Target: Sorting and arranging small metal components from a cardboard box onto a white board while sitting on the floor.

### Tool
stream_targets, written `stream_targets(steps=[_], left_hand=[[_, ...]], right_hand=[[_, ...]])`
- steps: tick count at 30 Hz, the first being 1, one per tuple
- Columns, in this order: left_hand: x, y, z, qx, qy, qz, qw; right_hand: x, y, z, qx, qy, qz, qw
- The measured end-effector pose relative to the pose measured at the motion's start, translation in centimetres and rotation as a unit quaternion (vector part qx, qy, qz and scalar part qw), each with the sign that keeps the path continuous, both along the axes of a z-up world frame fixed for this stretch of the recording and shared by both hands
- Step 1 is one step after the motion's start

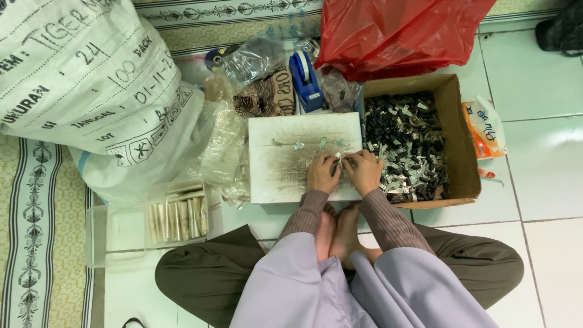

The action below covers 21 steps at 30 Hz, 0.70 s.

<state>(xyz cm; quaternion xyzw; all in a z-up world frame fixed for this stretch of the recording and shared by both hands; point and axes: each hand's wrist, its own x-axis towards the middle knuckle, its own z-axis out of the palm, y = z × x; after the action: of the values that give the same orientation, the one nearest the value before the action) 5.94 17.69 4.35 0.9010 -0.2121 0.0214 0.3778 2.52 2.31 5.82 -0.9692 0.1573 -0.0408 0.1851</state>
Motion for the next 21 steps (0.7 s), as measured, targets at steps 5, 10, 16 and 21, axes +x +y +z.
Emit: stream_targets(steps=[5, 10, 16, 21], left_hand=[[0.1, -0.1, 0.1, -0.019, 0.023, 0.008, 1.0], [0.1, -0.2, -0.8, -0.051, 0.046, 0.029, 0.997], [0.2, -1.6, -0.4, -0.166, 0.138, 0.084, 0.973], [-1.3, -10.2, -1.0, -0.263, 0.11, -0.081, 0.955]], right_hand=[[0.2, -0.4, -1.5, 0.023, -0.032, 0.004, 0.999], [-0.3, -1.0, 0.5, 0.175, -0.131, -0.005, 0.976], [-2.7, -6.1, 2.6, 0.297, -0.154, -0.097, 0.937], [-6.0, -12.6, -1.0, 0.428, -0.037, -0.201, 0.88]])
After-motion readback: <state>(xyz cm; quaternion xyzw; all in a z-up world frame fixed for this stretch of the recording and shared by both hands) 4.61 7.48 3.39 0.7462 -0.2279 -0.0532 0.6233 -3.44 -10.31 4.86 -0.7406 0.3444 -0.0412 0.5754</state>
